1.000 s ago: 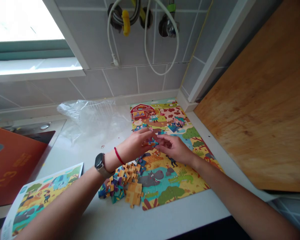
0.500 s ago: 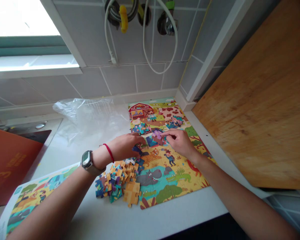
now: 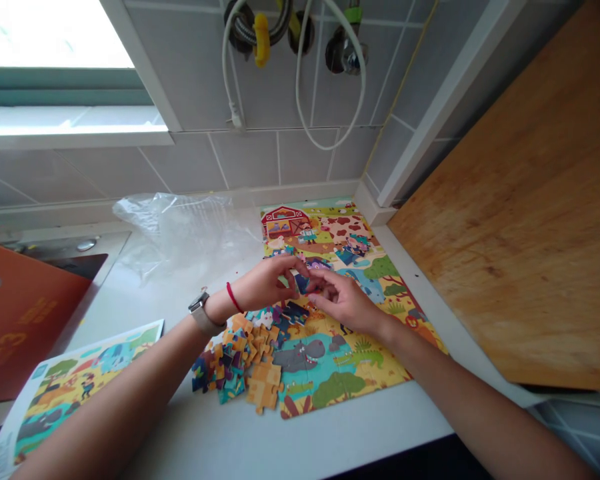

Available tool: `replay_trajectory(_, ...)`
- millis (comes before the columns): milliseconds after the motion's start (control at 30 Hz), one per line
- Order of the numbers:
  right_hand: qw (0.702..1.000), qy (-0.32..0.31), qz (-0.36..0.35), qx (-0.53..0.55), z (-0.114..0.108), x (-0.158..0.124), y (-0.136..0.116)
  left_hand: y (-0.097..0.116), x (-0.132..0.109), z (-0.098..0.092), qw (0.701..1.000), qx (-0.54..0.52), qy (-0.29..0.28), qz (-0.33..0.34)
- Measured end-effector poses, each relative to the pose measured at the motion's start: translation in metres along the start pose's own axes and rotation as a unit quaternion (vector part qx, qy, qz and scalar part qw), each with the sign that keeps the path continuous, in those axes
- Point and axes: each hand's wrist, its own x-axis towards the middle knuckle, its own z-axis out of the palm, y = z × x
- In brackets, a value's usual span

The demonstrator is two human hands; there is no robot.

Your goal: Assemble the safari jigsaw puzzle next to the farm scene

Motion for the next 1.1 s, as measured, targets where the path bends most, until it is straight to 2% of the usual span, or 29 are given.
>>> replay_trajectory(100,0.999,-0.028,-0.010,-0.032,0.003,-0.003,-0.002,-0.002,0.004,0.003,0.997,-0.042,0.063,-0.002)
replay_trajectory(167,0.993,-0.064,-0.047,-0.091,0.003,-0.005,-0.005,0.002,0.003,-0.003,0.997,0.013,0.070,-0.001)
replay_trajectory(267,0.977,-0.105,-0.089,-0.162,0.002,-0.007,-0.009,0.014,-0.007,-0.019,0.986,0.166,-0.003,-0.026)
replay_trajectory(400,0.975,-0.106,-0.048,-0.192,0.006,-0.009,-0.015,0.031,-0.022,-0.033,0.937,0.295,-0.142,-0.125)
replay_trajectory(467,0.975,-0.098,-0.039,-0.198,0.007,-0.009,-0.018,0.034,-0.026,-0.031,0.916,0.331,-0.168,-0.152)
replay_trajectory(567,0.973,-0.111,-0.059,-0.191,0.005,-0.009,-0.024,0.032,-0.025,-0.025,0.905,0.351,-0.182,-0.160)
replay_trajectory(700,0.969,-0.155,-0.051,-0.183,0.000,-0.008,-0.027,0.027,-0.020,-0.022,0.910,0.342,-0.180,-0.153)
replay_trajectory(833,0.967,-0.169,-0.025,-0.190,-0.005,-0.008,-0.025,0.025,-0.016,-0.029,0.930,0.289,-0.185,-0.129)
replay_trajectory(1100,0.968,-0.126,-0.053,-0.209,-0.019,-0.005,-0.022,0.011,-0.010,-0.030,0.961,0.217,-0.129,-0.117)
